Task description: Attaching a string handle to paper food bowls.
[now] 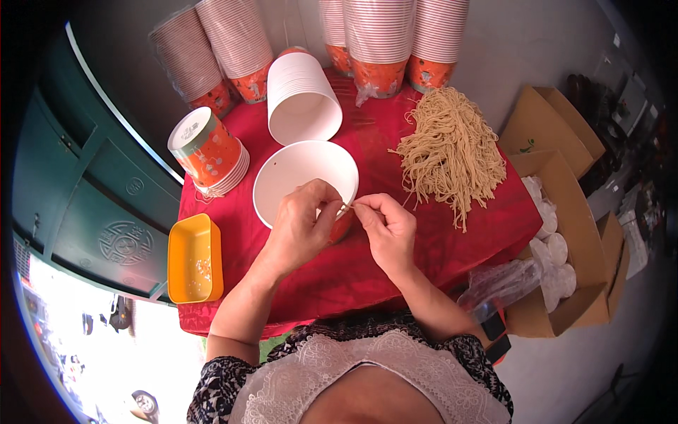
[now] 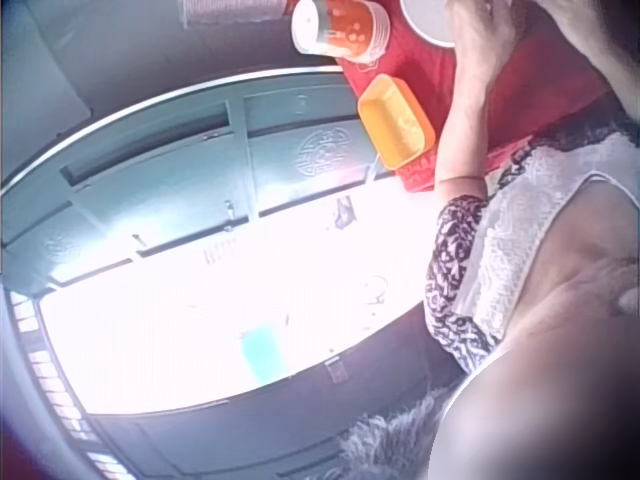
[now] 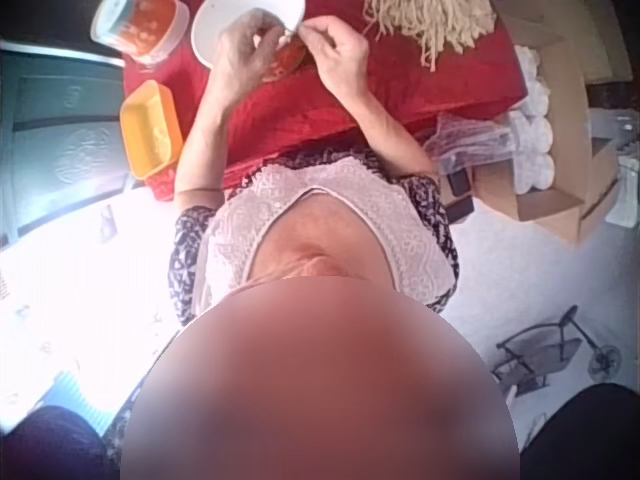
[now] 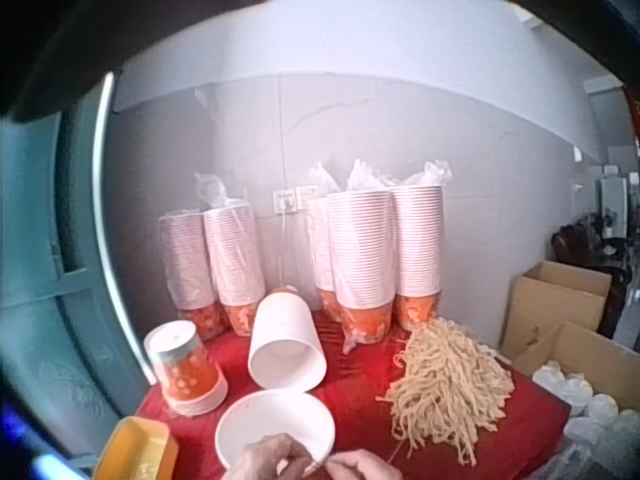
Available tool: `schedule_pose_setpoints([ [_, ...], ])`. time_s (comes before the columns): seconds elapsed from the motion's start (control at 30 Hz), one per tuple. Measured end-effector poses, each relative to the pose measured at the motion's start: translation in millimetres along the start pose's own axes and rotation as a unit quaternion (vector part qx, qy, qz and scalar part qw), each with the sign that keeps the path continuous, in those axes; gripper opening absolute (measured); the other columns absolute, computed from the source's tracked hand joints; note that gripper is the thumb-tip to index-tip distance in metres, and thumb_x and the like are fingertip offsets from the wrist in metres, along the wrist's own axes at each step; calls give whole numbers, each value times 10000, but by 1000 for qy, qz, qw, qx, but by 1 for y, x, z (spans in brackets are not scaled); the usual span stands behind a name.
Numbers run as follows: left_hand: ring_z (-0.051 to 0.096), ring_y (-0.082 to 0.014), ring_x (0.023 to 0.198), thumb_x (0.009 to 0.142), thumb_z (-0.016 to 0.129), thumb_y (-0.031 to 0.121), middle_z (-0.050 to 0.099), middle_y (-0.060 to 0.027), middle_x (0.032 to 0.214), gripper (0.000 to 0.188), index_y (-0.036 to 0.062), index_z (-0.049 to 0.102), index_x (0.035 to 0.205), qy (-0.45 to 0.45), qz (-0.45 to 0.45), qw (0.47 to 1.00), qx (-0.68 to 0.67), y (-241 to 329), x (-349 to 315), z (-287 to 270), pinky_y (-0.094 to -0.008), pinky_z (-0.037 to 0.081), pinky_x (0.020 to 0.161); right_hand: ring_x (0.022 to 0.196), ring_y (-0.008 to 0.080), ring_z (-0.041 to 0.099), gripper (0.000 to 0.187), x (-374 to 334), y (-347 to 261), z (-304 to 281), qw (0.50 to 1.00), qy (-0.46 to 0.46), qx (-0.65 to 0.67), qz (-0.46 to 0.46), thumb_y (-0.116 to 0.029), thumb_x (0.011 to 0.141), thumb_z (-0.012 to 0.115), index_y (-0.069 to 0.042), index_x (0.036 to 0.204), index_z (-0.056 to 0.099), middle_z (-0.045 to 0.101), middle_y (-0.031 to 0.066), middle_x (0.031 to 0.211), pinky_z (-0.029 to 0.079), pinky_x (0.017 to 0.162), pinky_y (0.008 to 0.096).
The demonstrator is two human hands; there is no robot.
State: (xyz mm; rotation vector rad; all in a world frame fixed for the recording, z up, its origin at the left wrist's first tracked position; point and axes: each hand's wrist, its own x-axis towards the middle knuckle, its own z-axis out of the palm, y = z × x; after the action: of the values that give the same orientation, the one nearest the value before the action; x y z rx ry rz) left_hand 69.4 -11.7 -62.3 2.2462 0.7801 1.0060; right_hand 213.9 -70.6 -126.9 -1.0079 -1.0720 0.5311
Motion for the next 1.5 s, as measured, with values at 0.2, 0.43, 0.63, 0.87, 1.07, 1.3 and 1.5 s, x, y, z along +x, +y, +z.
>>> schedule_pose_setpoints([
  [0.2, 662, -337, 746, 839, 628, -11, 665, -176, 797, 36, -24, 598, 853, -4, -7, 1000, 17, 2, 0, -3, -396, 513, 659, 639, 98, 576, 24, -8, -2, -12, 994, 14, -93, -57, 11, 906, 659, 10, 908, 635, 637, 68, 771, 455, 561, 251],
  [0.43, 648, -363, 712, 828, 590, -15, 641, -198, 756, 19, -32, 582, 830, -5, -36, 999, 34, 4, 1, -3, -406, 499, 632, 586, 187, 582, 57, -11, -4, -16, 981, 10, -153, -123, 5, 915, 633, 1, 906, 577, 612, 102, 726, 459, 539, 297],
  [0.63, 582, -173, 628, 851, 598, 25, 623, -103, 704, 53, -24, 603, 831, 9, -39, 997, 68, -5, 0, 1, -307, 453, 556, 583, 180, 568, 67, -12, 5, -19, 982, 4, -143, -120, -13, 934, 615, -4, 891, 565, 590, 92, 698, 452, 535, 303],
  [0.87, 653, -378, 724, 840, 600, 15, 634, -201, 749, 47, -28, 587, 828, 39, -35, 996, 78, -2, 0, 8, -420, 505, 618, 593, 156, 562, 102, -3, 3, -20, 988, -33, -99, -117, -9, 939, 592, 3, 1041, 593, 587, 93, 722, 461, 546, 300],
  [1.07, 585, -288, 1074, 951, 607, 142, 554, -189, 1163, 230, -28, 554, 1096, 127, 44, 981, -137, 14, -9, 13, -385, 496, 876, 662, 268, 675, 304, -2, -18, -6, 953, -196, -153, -175, -66, 862, 672, -13, 1155, 611, 671, 139, 849, 532, 571, 363],
  [1.3, 610, -275, 1025, 780, 467, -155, 633, -137, 1044, 284, -10, 629, 962, 73, 86, 993, -19, 32, -23, -56, -350, 469, 931, 606, 297, 613, 83, 21, -6, -15, 956, -134, -149, -215, -27, 842, 662, -9, 832, 581, 598, 135, 732, 479, 536, 381],
  [1.5, 317, -466, 1405, 581, 485, -94, 570, -158, 1377, 557, 16, 660, 1098, -141, 106, 975, 135, 32, -42, -109, -582, 270, 1142, 581, 93, 485, 125, 35, 11, -46, 972, -176, -87, -129, 14, 867, 627, 2, 767, 554, 521, 38, 660, 381, 516, 271],
])
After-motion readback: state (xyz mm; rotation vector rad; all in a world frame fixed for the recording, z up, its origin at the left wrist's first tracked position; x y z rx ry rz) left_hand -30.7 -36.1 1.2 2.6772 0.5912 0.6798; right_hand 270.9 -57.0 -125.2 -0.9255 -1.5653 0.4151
